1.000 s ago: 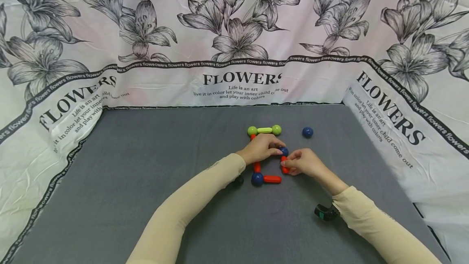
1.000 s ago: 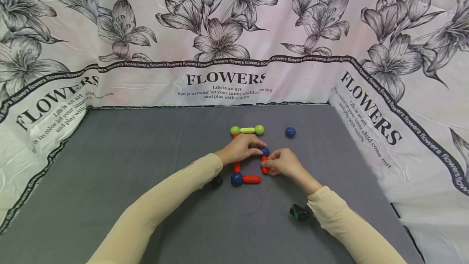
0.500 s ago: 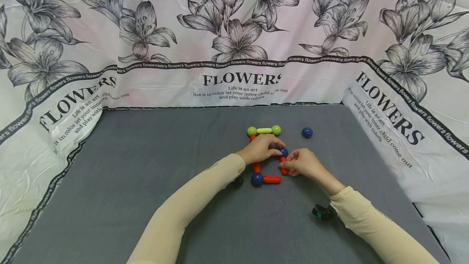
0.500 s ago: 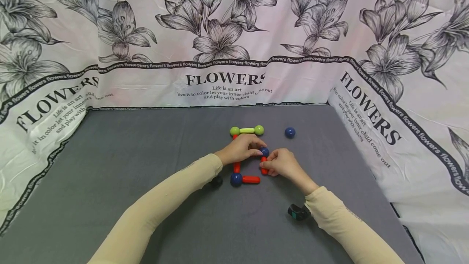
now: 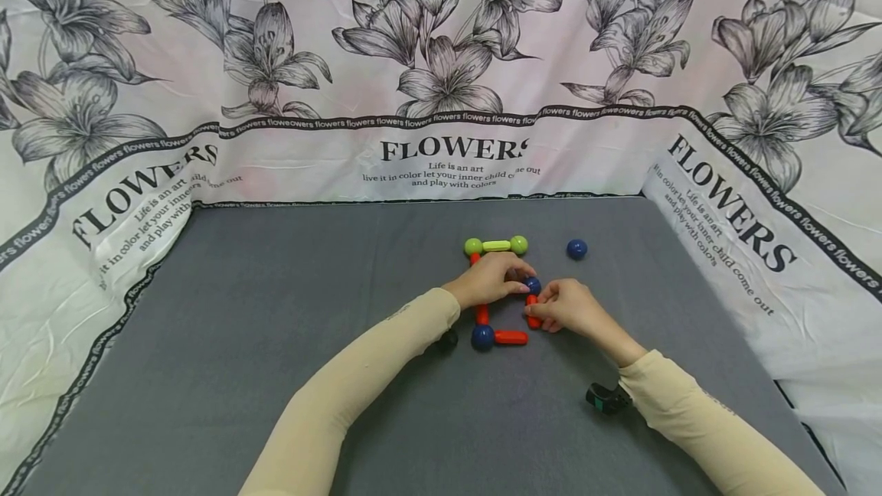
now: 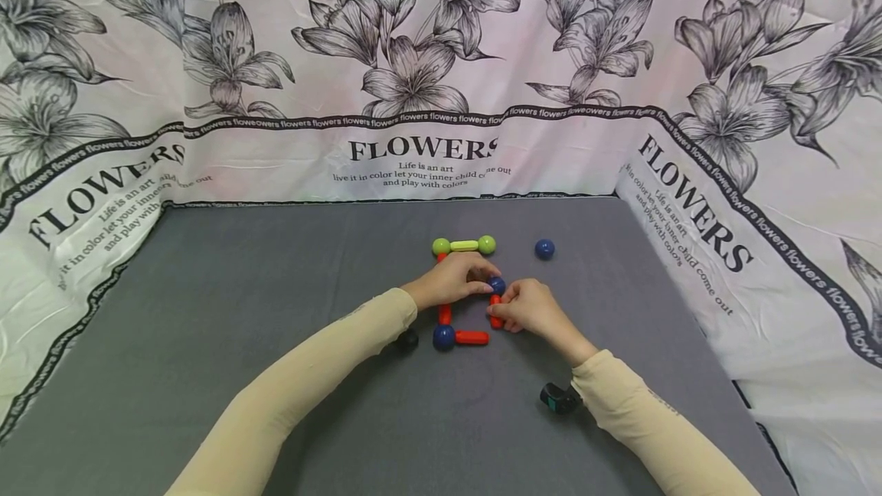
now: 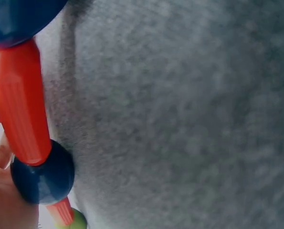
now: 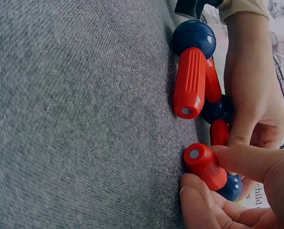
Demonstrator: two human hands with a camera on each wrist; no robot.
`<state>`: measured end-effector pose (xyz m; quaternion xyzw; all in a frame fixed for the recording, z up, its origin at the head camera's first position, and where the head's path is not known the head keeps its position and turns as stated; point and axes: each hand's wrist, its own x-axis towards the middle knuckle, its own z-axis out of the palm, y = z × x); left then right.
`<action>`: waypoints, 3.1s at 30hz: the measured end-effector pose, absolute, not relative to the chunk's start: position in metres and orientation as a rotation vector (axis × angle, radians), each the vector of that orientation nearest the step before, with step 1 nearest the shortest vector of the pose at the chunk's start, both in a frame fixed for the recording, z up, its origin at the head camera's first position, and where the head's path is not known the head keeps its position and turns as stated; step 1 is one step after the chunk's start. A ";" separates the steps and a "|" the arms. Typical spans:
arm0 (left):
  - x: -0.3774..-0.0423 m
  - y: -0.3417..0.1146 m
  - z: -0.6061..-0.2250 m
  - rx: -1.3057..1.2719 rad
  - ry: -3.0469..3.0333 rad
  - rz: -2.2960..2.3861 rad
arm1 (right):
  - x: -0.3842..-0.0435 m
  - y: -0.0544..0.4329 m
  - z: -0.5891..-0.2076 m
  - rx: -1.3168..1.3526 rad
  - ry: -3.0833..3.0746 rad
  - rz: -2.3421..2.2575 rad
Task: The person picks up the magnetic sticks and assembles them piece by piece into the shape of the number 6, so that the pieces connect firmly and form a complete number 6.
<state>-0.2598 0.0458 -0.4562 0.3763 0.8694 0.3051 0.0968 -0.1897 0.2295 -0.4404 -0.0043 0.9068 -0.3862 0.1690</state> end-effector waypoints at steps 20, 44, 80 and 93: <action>-0.193 0.006 -0.429 0.936 2.639 1.187 | -0.190 0.228 -0.441 -0.027 2.597 -1.076; -0.171 -0.001 -0.449 0.904 2.677 0.864 | -0.246 0.312 -0.406 -0.244 3.201 -0.985; -0.171 0.003 -0.454 0.939 2.709 0.733 | -0.260 0.315 -0.446 -0.290 3.076 -0.909; -0.168 0.004 -0.452 0.956 2.736 0.735 | -0.222 0.304 -0.427 -0.369 3.019 -0.936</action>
